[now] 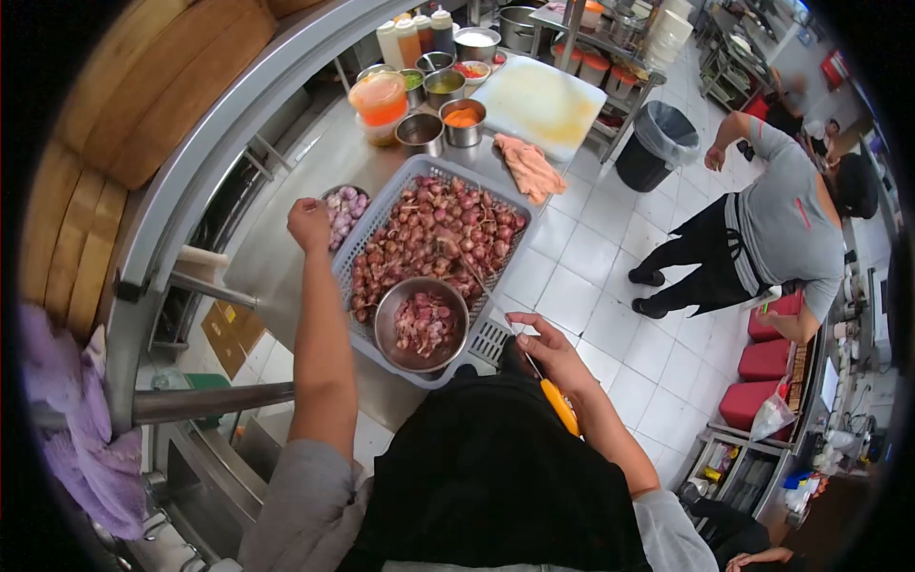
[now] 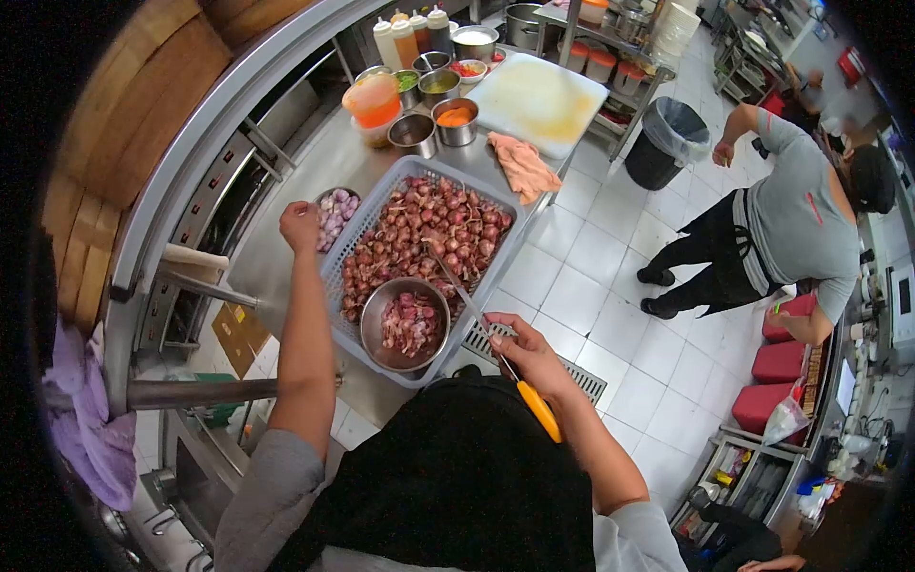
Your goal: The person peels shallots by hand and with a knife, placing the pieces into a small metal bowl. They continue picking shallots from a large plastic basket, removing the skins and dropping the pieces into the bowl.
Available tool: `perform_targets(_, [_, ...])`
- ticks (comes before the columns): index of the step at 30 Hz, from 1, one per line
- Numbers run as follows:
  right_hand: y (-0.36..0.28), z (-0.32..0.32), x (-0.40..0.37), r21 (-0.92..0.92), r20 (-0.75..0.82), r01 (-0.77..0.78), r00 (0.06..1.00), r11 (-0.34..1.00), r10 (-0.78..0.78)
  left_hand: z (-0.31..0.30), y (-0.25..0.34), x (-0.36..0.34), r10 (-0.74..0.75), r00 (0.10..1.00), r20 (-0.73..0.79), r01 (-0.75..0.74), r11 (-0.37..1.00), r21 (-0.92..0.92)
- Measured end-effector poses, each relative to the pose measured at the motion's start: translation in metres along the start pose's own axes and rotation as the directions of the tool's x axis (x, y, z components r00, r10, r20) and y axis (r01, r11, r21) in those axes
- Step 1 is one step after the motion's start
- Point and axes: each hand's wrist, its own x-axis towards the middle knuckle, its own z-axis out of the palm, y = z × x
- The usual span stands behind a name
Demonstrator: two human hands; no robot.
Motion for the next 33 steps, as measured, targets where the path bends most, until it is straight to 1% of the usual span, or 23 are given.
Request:
perform_targets(2, [0.003,-0.006,0.0,0.025,-0.037,0.024,0.999,0.999,-0.023,0.005,-0.018,0.016,0.108,0.994,0.017,-0.109,0.988,0.11])
perform_targets(4, [0.001,-0.01,0.001,0.032,-0.051,0.018,0.999,0.999,-0.017,0.009,-0.023,0.026,0.1,0.994,0.038,-0.104,0.986,0.134])
perform_targets(6, [-0.001,-0.014,0.003,0.039,-0.066,0.014,0.998,0.999,-0.012,0.014,-0.029,0.033,0.121,0.983,0.135,-0.139,0.981,0.133])
perform_targets(7, [-0.001,-0.016,0.005,0.036,-0.066,0.018,0.998,0.999,-0.015,0.016,-0.031,0.038,0.123,0.983,0.137,-0.141,0.981,0.136])
perform_targets(9, [-0.003,-0.016,0.009,0.037,-0.065,0.017,0.998,0.999,-0.015,0.017,-0.035,0.046,0.2,0.96,0.197,-0.207,0.978,0.016])
perform_targets(10, [-0.008,-0.015,0.01,0.034,-0.072,0.001,0.997,0.999,0.002,0.014,-0.039,0.047,0.195,0.96,0.203,-0.203,0.979,0.021])
perform_targets(12, [-0.013,-0.011,0.01,0.032,-0.068,-0.031,0.997,0.999,0.033,-0.003,-0.052,0.049,0.065,0.998,-0.027,-0.065,0.998,-0.004])
perform_targets(13, [-0.015,-0.01,0.012,0.039,-0.072,-0.039,0.997,0.998,0.041,-0.012,-0.072,0.053,0.158,0.98,-0.118,-0.136,0.975,0.175])
perform_targets(14, [-0.015,-0.01,0.015,0.045,-0.074,-0.046,0.996,0.998,0.049,-0.019,-0.09,0.054,0.152,0.98,-0.127,-0.126,0.974,0.19])
perform_targets(15, [-0.014,-0.01,0.017,0.046,-0.075,-0.05,0.996,0.998,0.054,-0.032,-0.082,0.045,-0.13,0.988,-0.081,0.152,0.892,0.426])
perform_targets(16, [-0.013,-0.009,0.02,0.041,-0.062,-0.06,0.996,0.997,0.062,-0.043,-0.08,0.036,-0.407,0.907,-0.106,0.378,0.678,0.631])
perform_targets(17, [-0.013,-0.009,0.023,0.045,-0.055,-0.052,0.997,0.998,0.055,-0.052,-0.079,0.026,-0.414,0.903,-0.118,0.39,0.67,0.631])
perform_targets(19, [-0.014,-0.009,0.028,0.048,-0.042,-0.048,0.998,0.998,0.05,-0.066,-0.083,0.012,-0.615,0.786,0.056,0.417,0.595,0.687])
perform_targets(20, [-0.016,-0.01,0.03,0.03,-0.038,-0.057,0.998,0.998,0.058,-0.065,-0.102,0.01,-0.618,0.784,0.05,0.422,0.592,0.687])
perform_targets(22, [-0.018,-0.009,0.032,0.013,-0.032,-0.061,0.998,0.998,0.062,-0.057,-0.152,0.009,-0.657,0.683,0.319,0.313,0.658,0.685])
perform_targets(23, [-0.02,-0.008,0.033,0.027,-0.036,-0.064,0.997,0.998,0.065,-0.057,-0.148,0.001,-0.654,0.687,0.318,0.313,0.66,0.683])
perform_targets(25, [-0.023,-0.011,0.035,0.039,-0.045,-0.055,0.997,0.998,0.056,-0.052,-0.136,-0.023,-0.471,0.864,0.177,0.247,0.703,0.667])
perform_targets(27, [-0.021,-0.017,0.035,0.054,0.002,-0.042,0.999,0.998,0.042,-0.053,-0.131,-0.025,-0.451,0.876,0.173,0.237,0.713,0.66])
perform_targets(29, [-0.021,-0.021,0.032,0.049,-0.014,-0.034,0.999,0.998,0.035,-0.051,-0.129,-0.013,-0.431,0.886,0.169,0.225,0.721,0.655])
perform_targets(30, [-0.021,-0.022,0.03,0.042,-0.026,-0.04,0.999,0.998,0.041,-0.052,-0.125,-0.004,-0.278,0.948,0.156,0.172,0.857,0.485])
perform_targets(31, [-0.022,-0.024,0.028,0.043,-0.028,-0.037,0.999,0.998,0.038,-0.052,-0.122,0.002,-0.127,0.986,0.109,0.089,0.949,0.301])
perform_targets(32, [-0.023,-0.025,0.025,0.05,-0.04,-0.035,0.999,0.998,0.037,-0.048,-0.118,0.011,-0.025,0.995,0.099,0.002,0.975,0.224])
perform_targets(33, [-0.022,-0.024,0.023,0.057,-0.05,-0.033,0.998,0.998,0.036,-0.05,-0.084,0.018,0.078,0.994,0.079,-0.089,0.985,0.148])
